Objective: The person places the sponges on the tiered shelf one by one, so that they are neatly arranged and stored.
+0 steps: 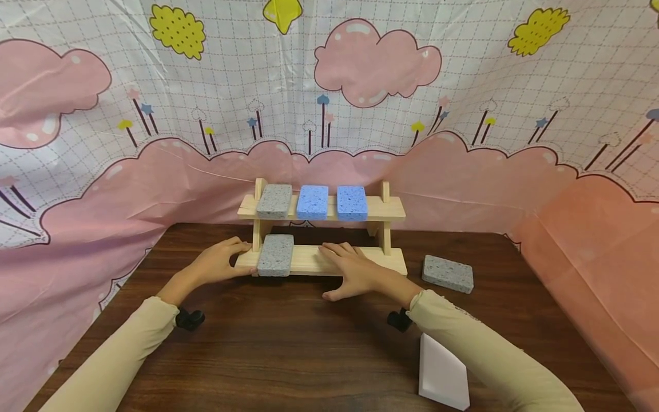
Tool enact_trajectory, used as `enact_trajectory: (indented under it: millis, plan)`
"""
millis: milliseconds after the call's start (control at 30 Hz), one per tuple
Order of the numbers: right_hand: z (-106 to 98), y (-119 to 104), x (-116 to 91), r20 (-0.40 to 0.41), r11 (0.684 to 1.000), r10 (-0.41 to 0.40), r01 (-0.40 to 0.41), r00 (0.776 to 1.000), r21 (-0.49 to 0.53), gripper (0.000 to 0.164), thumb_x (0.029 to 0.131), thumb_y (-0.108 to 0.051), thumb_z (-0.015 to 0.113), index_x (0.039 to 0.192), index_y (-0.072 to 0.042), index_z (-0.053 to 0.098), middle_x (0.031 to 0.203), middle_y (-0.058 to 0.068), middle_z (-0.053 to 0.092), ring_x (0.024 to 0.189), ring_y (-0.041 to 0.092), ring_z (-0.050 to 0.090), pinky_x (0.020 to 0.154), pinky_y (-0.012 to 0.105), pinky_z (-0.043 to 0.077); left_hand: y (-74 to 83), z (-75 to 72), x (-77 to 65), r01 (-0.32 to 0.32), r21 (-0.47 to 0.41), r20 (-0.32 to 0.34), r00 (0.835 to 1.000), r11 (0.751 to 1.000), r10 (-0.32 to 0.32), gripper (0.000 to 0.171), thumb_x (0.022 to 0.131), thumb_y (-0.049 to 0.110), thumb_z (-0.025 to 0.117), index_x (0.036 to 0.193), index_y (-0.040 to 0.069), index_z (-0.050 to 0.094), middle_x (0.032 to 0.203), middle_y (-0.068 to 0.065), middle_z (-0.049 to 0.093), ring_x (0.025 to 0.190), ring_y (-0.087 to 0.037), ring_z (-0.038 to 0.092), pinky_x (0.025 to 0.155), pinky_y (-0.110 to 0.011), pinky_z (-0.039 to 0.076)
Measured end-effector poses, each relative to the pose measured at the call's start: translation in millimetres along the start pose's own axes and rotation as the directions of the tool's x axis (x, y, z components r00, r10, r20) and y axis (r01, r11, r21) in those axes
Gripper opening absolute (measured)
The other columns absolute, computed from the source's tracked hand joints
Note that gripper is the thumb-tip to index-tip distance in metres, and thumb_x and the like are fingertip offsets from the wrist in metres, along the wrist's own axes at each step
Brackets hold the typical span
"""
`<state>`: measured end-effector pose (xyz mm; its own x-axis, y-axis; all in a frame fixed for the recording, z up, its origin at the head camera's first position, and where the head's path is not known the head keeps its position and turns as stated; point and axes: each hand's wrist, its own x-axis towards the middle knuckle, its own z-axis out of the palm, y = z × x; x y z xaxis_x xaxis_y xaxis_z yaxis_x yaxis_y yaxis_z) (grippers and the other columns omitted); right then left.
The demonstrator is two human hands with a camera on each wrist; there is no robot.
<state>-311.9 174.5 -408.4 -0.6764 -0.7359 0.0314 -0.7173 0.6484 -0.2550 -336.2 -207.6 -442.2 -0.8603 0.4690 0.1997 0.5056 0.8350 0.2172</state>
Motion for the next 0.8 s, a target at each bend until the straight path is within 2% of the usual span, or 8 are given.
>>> enact_trajectory:
  millis: [267, 567, 800]
  plan:
    - [-2.3, 1.8, -33.5, 0.015, 1.0, 0.006, -0.005, 1.0, -0.019, 0.11, 0.08, -0.057, 0.078, 0.163, -0.008, 0.024, 0.166, 0.016, 0.028, 0.147, 0.038, 0.033, 0.112, 0.071, 0.031, 1.8, -2.0, -1.1, 0.012, 0.002, 0.008, 1.0, 1.0, -0.012, 0.065, 0.089, 0.053, 0.075, 0.135, 0.009, 0.066, 0.132, -0.013, 0.062, 0.12, -0.036, 0.063, 0.097, -0.056, 0.053]
    - [-4.5, 6.8, -72.4, 0.023, 0.997, -0.003, 0.005, 1.0, -0.078, 0.106, 0.081, -0.056, 0.079, 0.16, -0.005, 0.03, 0.162, 0.018, 0.034, 0.144, 0.037, 0.037, 0.11, 0.069, 0.034, 2.9, -2.7, -2.2, 0.005, -0.008, -0.005, 1.0, 1.0, -0.005, 0.063, 0.088, 0.051, 0.076, 0.134, 0.008, 0.067, 0.131, -0.014, 0.063, 0.119, -0.037, 0.063, 0.095, -0.058, 0.053]
    - [-3.9, 11.6, -103.7, 0.031, 0.995, 0.014, -0.011, 0.999, -0.101, 0.106, 0.079, -0.055, 0.08, 0.159, -0.004, 0.033, 0.159, 0.019, 0.038, 0.139, 0.037, 0.041, 0.107, 0.071, 0.035, 2.8, -1.7, -1.4, 0.0, -0.009, -0.01, 1.0, 1.0, 0.0, 0.063, 0.088, 0.05, 0.077, 0.133, 0.007, 0.067, 0.131, -0.014, 0.063, 0.119, -0.037, 0.063, 0.096, -0.058, 0.053]
